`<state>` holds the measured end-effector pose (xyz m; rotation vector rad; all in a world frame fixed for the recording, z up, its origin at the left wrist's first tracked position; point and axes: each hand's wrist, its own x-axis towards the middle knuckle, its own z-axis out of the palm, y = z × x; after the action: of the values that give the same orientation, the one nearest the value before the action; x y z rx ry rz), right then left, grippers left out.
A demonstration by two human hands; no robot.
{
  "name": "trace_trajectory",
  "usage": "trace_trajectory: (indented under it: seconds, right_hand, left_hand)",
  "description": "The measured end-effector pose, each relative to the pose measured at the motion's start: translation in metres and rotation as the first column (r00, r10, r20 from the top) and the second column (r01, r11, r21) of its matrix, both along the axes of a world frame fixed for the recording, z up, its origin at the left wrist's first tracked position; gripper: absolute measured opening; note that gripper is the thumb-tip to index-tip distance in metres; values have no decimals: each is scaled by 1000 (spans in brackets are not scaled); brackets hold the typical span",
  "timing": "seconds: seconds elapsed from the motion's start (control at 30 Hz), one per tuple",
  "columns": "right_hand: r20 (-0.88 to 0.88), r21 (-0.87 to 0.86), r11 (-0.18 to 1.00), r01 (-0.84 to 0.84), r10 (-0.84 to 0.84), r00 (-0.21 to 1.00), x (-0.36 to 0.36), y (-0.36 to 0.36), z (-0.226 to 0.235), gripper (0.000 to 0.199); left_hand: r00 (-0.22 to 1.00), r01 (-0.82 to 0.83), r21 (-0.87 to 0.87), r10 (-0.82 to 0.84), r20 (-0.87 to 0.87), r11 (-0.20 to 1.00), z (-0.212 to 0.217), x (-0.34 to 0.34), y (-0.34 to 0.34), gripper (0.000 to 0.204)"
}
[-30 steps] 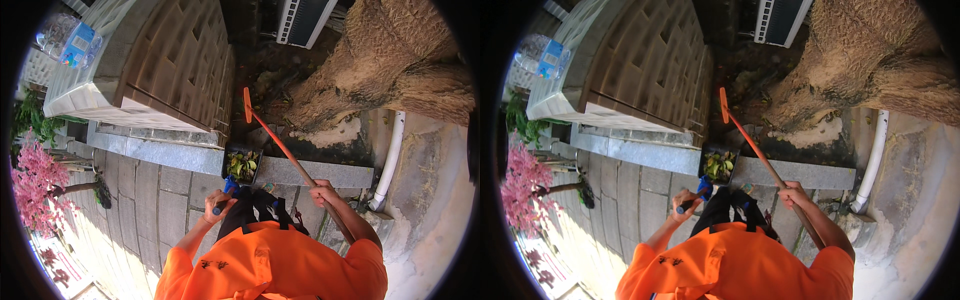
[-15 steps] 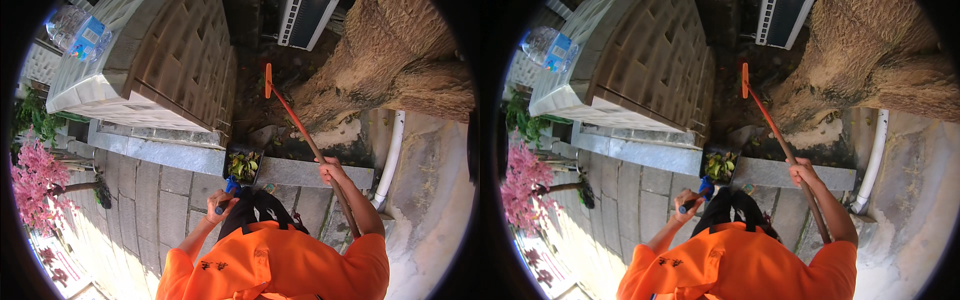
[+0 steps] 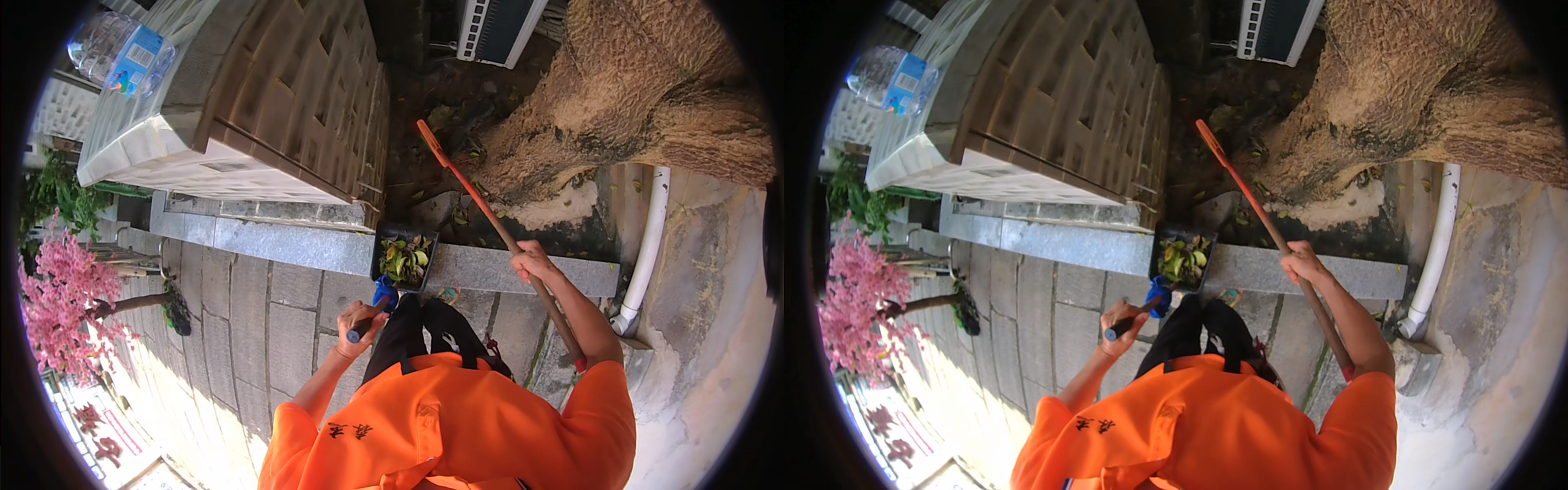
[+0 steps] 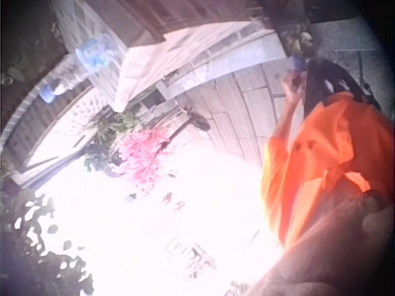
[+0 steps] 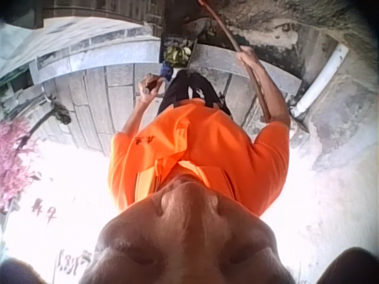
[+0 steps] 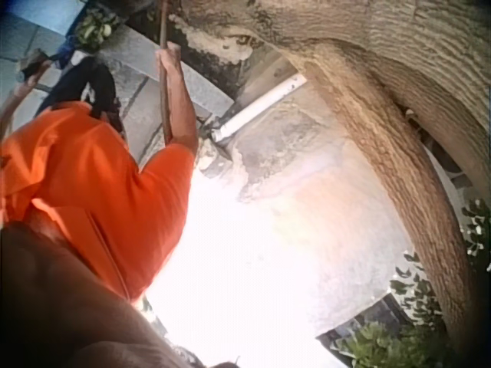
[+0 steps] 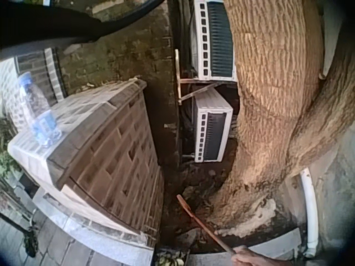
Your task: The person sweeps leaves and debris from a narrow outdoor alleyway using a broom and dustpan. They gather the debris into the dustpan and then manually pick up and bundle several long, dry branches found in the area.
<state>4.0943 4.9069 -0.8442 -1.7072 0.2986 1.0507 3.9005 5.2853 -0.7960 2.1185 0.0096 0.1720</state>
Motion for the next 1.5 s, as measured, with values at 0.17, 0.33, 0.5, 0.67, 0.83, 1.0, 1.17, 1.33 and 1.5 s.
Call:
trace_trajectory:
  seconds: [0.17,0.33,0.5,0.67,0.83,1.0,1.17,1.33,1.5]
  right_hand:
    - [-199,107,984,144,-121,972,-7,-11,76,45]
    - [-363,143,956,257,-191,912,-47,4,68,30]
    - [-227,89,995,36,-15,974,-24,6,4,20]
    - [42,-57,993,-99,102,994,-5,-5,21,8]
    - [-141,17,1000,10,-7,990,-29,-12,82,26]
    - [-282,125,969,215,-173,944,-52,-10,29,9]
    - [27,-33,995,-89,90,996,-20,-12,3,16]
    - [19,51,997,63,-64,998,-6,-25,58,11]
    - [88,-48,996,69,-64,994,-44,-50,85,23]
  left_hand:
    - [999,-37,-6,38,26,999,-8,-3,-5,11]
    - [998,-38,-15,39,48,999,-12,0,-10,12]
    - [999,-39,4,39,-9,999,0,3,-8,14]
    - [998,-54,18,54,45,998,-10,-1,-10,14]
    - [995,-46,15,45,93,999,-19,-3,-16,14]
    - [998,-29,33,27,50,999,-15,-1,-17,12]
    - [1000,-16,61,16,-9,998,-1,6,-14,9]
    - [1000,-24,57,24,-3,998,-17,0,-12,11]
    - [999,-44,72,43,6,996,-10,0,-16,13]
